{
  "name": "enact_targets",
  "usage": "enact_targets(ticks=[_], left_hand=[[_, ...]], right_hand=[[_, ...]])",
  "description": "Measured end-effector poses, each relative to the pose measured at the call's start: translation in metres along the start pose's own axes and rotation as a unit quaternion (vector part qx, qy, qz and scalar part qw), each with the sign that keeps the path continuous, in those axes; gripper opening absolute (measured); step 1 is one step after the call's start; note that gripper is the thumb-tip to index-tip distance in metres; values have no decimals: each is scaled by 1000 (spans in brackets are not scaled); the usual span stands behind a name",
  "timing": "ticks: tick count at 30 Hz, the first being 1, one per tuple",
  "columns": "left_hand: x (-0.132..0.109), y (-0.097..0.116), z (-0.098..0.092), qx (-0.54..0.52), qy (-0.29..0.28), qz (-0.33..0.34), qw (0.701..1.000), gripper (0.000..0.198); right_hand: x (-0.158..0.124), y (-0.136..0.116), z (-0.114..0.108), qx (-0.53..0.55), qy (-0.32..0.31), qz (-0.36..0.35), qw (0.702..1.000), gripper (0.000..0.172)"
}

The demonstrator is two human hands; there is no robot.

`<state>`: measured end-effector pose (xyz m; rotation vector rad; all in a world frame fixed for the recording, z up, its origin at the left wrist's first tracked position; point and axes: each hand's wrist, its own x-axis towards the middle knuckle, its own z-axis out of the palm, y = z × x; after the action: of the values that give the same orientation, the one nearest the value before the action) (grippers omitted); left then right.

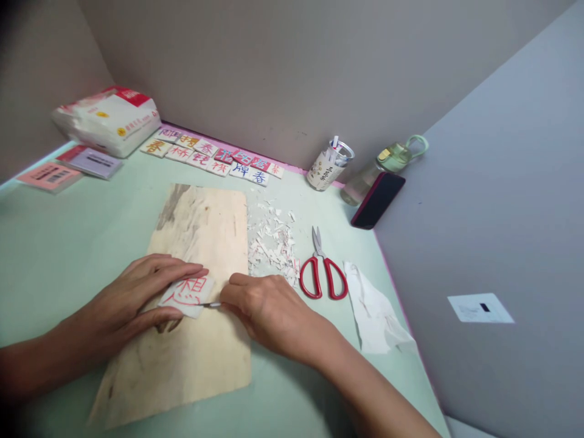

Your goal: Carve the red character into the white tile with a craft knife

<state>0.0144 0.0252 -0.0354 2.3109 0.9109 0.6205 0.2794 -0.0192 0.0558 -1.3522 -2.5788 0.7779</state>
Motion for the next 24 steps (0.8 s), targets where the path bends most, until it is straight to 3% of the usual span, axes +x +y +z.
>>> enact_targets(ticks=[3,9,18,24], left_hand=[[0,0,0,1,0,0,1000,54],[4,-6,-9,-13,-44,9,999,51],[1,-8,-13,-29,-54,8,998,47],[1,-8,-12,-26,-46,12,999,47]], right_hand=[[0,-1,-1,-13,-6,-4,1000,20],[-5,-9,0,-160,15,-18,987,16],[-8,-16,8,-125,15,37,991,17],[-5,-16,0,-167,18,13,986,17]])
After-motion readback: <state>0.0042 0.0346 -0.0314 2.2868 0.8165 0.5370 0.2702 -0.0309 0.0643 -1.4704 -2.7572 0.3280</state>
